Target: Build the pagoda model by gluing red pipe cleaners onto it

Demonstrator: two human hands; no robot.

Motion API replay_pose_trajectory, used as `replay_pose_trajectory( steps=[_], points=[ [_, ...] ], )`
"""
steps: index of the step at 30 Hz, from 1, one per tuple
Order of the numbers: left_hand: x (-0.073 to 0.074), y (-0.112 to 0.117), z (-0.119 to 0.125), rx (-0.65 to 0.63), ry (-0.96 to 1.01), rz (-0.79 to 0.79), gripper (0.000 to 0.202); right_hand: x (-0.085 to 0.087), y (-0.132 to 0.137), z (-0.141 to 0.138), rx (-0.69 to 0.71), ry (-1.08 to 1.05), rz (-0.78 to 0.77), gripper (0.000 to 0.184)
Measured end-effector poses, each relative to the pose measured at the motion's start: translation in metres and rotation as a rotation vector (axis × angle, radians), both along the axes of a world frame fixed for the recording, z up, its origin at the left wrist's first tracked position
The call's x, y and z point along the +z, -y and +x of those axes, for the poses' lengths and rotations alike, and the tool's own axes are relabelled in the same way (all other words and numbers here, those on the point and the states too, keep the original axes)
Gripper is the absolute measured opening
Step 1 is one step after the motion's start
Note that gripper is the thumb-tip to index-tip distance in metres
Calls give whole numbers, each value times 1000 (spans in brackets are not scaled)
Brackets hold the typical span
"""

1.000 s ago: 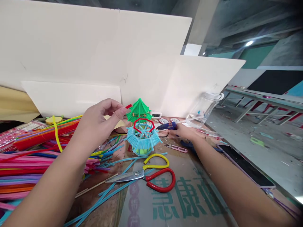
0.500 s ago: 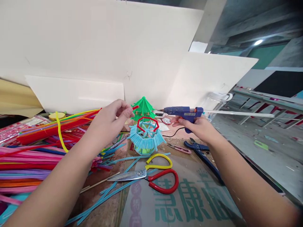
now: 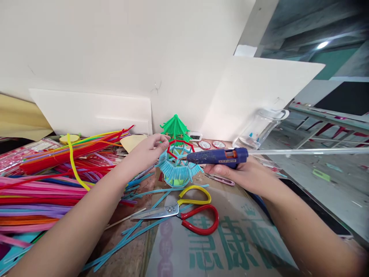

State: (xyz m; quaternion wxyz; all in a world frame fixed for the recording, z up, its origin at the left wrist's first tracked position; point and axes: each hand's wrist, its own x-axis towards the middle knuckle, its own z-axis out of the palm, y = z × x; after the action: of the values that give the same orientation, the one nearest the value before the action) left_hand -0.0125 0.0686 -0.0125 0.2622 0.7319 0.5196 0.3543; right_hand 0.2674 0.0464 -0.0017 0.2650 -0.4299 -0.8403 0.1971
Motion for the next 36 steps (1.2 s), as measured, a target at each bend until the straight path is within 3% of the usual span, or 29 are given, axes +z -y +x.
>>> replay_pose_trajectory(
  steps=[5, 14, 36],
  points=[
    [-1, 4, 0, -18, -87, 0, 34, -3, -4, 0, -4, -5, 0, 31],
    [4, 10, 5, -31, -53, -90, 37, -5, -5, -1, -56, 30, 71, 34],
    [-3, 4, 2, -71, -61, -38, 36, -2, -5, -4, -104, 80, 169, 29]
  ],
)
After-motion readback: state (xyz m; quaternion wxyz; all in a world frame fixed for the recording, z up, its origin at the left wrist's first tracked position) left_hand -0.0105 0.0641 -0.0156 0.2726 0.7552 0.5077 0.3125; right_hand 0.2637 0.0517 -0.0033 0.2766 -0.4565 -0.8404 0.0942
